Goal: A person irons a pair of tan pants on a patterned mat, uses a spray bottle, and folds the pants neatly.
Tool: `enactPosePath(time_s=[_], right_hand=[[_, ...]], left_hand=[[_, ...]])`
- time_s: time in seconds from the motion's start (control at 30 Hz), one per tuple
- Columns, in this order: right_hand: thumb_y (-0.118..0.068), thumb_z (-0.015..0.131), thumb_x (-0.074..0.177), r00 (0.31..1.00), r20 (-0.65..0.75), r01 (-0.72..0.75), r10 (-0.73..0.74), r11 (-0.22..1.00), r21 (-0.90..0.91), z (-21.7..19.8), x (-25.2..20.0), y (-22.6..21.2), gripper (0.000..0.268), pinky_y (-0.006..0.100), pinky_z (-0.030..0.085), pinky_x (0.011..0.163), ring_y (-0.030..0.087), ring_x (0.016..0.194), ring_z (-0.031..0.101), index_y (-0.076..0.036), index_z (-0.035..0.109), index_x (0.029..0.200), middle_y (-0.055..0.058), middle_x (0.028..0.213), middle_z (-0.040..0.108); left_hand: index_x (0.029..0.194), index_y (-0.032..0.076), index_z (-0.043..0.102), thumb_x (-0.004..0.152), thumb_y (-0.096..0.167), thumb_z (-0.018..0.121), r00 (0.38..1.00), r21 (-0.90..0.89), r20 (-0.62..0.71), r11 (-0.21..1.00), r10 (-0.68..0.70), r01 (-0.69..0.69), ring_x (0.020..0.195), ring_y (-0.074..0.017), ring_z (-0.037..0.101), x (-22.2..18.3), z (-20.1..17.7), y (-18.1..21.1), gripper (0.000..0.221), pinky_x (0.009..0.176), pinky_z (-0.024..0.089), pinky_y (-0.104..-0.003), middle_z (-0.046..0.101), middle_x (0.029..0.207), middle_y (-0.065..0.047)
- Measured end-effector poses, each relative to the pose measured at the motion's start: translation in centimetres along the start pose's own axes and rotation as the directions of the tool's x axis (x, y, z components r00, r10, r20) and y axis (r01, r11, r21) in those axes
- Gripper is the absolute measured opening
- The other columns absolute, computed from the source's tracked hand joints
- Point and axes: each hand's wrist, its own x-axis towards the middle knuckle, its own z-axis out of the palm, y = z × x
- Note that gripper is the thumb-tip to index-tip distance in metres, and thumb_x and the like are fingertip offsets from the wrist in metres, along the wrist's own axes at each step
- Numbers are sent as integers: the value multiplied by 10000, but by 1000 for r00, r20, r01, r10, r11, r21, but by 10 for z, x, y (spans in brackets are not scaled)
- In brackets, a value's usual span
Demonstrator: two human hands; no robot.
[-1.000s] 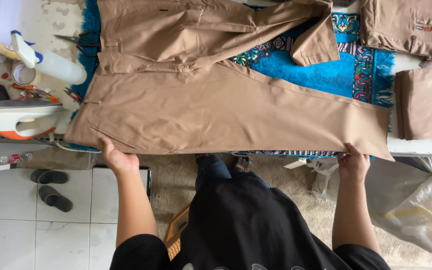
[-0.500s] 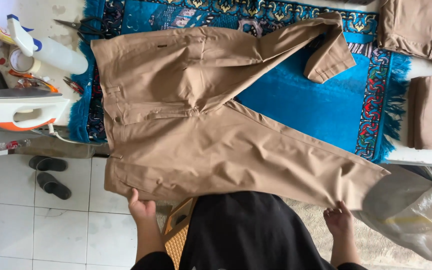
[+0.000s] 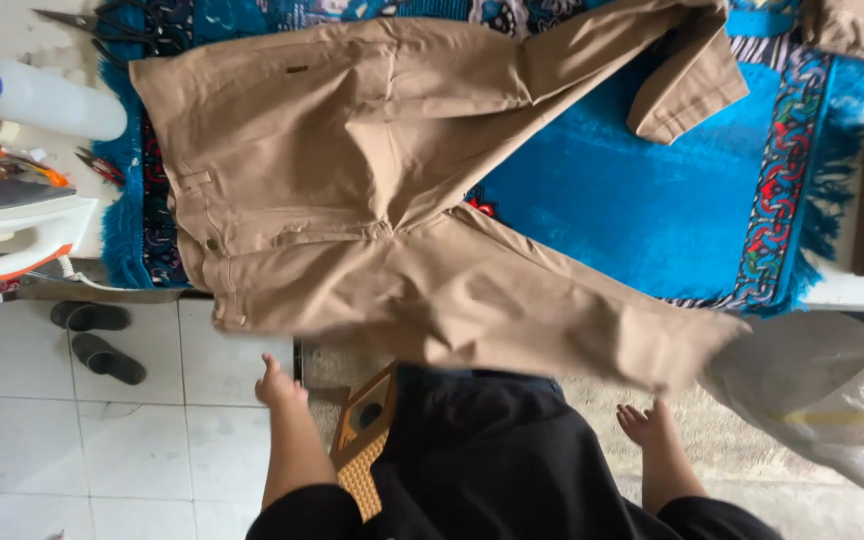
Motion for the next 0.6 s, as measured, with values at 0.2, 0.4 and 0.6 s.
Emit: enactPosePath(time_s=[0.2,0.4,0.6], right_hand=[[-820,488,1012,787,486,337,-381,924,178,112,-64,-30,1078,733,133,1192,493,1553,34,-205,-134,1641,265,1698,-12],[-754,511,1049,789,239,523,-566,823,223,171,-139,-35,997,683,109,1242,456,1567,84,-139,-16,1630,225,1713,19],[-335,722,922,-161,489,649,-857,-465,-602,163,-191,-9,691,760,226,1141,549,1505,166,-209,491,1561,274,1658,287]], left_hand=[[1651,118,160,1084,498,636,892,-341,275,904,359,-259,1537,-487,186,-118,68,50,832,1231,145,-644,105,1687,-260],[1596,58,-234,1026,722,558,891,-27,358,957,280,-290,1516,-428,-294,-182,98,88,1179,1232,-114,-642,-390,1593,-244],[1619,28,-115,950,872,347,813,243,577,934,80,-264,1563,-431,60,-192,84,111,1172,1203,103,-655,-9,1690,-276]])
